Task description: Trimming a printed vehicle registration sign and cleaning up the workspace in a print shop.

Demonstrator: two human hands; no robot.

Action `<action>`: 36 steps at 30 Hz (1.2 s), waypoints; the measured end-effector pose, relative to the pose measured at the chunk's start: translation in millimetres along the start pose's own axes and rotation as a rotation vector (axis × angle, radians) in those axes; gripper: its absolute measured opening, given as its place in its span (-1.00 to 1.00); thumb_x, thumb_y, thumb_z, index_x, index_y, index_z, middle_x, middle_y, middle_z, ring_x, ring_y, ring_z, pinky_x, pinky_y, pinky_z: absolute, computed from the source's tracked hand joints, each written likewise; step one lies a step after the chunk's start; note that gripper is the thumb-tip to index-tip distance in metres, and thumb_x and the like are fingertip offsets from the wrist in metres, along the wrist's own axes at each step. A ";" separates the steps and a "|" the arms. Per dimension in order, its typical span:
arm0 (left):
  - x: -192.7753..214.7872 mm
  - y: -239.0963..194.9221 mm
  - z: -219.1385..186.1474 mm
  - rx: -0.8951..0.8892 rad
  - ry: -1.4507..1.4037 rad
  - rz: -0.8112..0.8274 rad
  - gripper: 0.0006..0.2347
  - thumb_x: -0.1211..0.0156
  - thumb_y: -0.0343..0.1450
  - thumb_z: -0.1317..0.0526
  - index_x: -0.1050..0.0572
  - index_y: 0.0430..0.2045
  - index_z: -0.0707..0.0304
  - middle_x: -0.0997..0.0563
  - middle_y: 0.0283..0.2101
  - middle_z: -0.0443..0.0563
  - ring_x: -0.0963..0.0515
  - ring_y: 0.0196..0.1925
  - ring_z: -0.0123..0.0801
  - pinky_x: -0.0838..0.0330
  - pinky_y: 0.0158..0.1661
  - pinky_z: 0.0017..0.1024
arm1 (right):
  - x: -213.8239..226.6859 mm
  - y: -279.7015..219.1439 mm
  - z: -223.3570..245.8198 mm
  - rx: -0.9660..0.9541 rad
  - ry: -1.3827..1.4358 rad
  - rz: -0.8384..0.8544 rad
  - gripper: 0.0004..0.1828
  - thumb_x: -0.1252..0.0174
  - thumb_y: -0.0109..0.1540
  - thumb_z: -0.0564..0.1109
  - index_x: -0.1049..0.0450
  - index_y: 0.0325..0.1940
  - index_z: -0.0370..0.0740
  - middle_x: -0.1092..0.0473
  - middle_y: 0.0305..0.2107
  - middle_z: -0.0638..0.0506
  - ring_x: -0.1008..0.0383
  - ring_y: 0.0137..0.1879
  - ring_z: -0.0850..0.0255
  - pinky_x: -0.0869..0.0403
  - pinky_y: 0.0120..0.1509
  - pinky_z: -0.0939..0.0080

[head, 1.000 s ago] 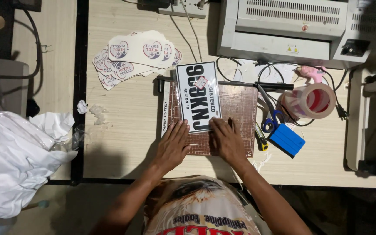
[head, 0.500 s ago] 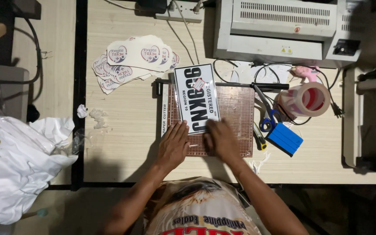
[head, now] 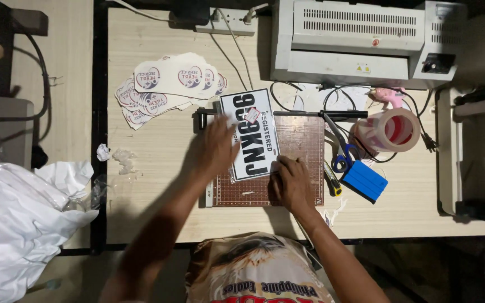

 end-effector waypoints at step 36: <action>-100.7 -50.0 -1.7 0.440 -1.681 -0.139 -0.72 -0.02 0.54 0.13 -0.41 0.04 0.33 -0.57 -0.02 0.17 -0.65 -0.08 -0.24 -0.73 -0.20 -0.19 | 17.3 -21.8 -82.9 -0.745 1.521 -0.365 -0.71 0.05 0.43 -0.02 -0.40 0.07 -0.27 -0.52 -0.18 0.01 -0.55 -0.14 0.31 -0.55 -0.05 0.29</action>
Point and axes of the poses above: each hand's wrist, its own y-axis towards the middle knuckle, its own x-axis out of the back of the hand, z = x × y, the point moved 4 cm from there along y, towards the middle knuckle
